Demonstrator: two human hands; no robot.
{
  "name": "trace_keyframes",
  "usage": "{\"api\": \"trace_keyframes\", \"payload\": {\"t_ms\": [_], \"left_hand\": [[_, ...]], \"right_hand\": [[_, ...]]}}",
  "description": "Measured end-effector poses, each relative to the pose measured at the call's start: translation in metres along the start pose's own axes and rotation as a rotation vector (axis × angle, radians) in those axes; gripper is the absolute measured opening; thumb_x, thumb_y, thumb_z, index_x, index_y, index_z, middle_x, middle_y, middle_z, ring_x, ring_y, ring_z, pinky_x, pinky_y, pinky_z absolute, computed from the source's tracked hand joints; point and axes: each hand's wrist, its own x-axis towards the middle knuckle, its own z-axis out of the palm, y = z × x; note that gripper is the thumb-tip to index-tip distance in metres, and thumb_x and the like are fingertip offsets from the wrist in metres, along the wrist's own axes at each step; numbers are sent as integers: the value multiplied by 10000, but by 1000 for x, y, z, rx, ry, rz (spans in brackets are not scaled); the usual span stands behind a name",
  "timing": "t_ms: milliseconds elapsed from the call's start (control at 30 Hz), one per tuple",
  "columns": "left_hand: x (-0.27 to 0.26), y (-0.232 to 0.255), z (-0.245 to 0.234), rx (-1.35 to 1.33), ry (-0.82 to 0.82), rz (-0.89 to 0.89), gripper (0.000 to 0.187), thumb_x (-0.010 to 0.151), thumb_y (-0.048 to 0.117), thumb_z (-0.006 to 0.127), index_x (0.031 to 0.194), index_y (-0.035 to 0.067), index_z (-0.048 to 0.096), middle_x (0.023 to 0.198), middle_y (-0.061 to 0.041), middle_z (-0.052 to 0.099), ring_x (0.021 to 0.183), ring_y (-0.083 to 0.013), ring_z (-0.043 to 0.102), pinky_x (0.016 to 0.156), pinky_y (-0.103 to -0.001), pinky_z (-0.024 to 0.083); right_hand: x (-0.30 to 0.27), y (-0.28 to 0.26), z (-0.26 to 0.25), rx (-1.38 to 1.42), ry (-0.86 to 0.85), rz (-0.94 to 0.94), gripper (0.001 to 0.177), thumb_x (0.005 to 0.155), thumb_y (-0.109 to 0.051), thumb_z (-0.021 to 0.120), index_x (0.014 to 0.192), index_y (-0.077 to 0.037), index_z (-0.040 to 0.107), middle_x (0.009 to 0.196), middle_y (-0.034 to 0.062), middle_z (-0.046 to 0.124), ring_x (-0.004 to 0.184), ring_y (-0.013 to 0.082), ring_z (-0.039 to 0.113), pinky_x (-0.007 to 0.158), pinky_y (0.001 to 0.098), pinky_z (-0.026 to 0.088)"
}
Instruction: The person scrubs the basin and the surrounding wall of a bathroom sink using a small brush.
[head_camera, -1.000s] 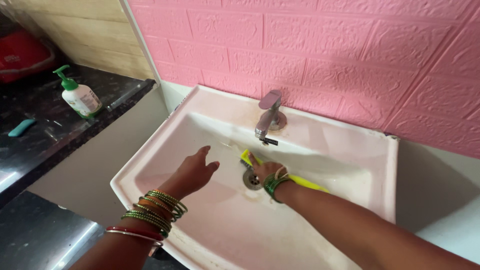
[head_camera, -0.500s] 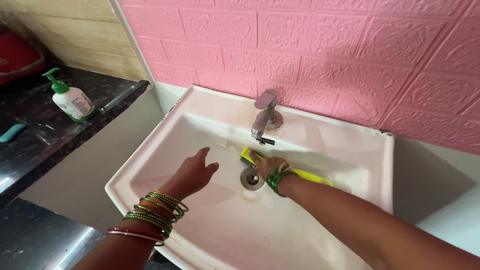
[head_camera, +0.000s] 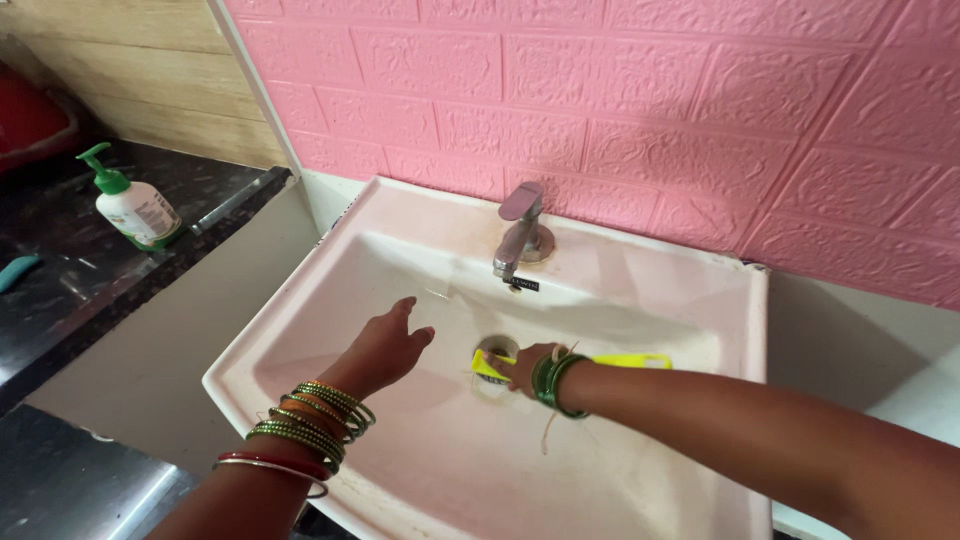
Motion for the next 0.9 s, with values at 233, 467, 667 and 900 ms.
{"api": "trace_keyframes", "payload": {"t_ms": [233,467,667,900], "left_hand": [[-2,9,2,-1,-21,-18,680,958,337,594,1510,5,377,1219,-334,662,1204,-450,627,1046,-465,489],[-5,2,1,-14,5,9,677,960,341,602,1497,-4,375,1233,-328,647,1207,-447,616,1038,-471,477],[-2,9,4,17,-17,-27,680,953,336,597,1509,9,383,1165,-329,689,1153,-449,659,1021,-465,505],[-2,24,9,-4,-23,12,672,955,342,596,1496,7,381,1110,-317,702,1111,-453,663,978,-485,509]], "right_hand": [[-60,-34,-33,-138,-122,139,926,893,-280,639,1664,-257,127,1113,146,743,959,328,733,782,476,584],[-32,13,-17,-161,63,187,944,905,-224,658,1670,-205,105,1159,138,721,1014,329,724,800,462,587],[11,-27,-17,76,-106,281,767,1043,-394,523,1655,-339,63,1243,160,663,1089,367,689,892,539,548],[-42,-22,-36,-56,-200,141,742,1030,-380,565,1647,-258,172,1209,159,682,1068,364,687,893,533,534]]}}
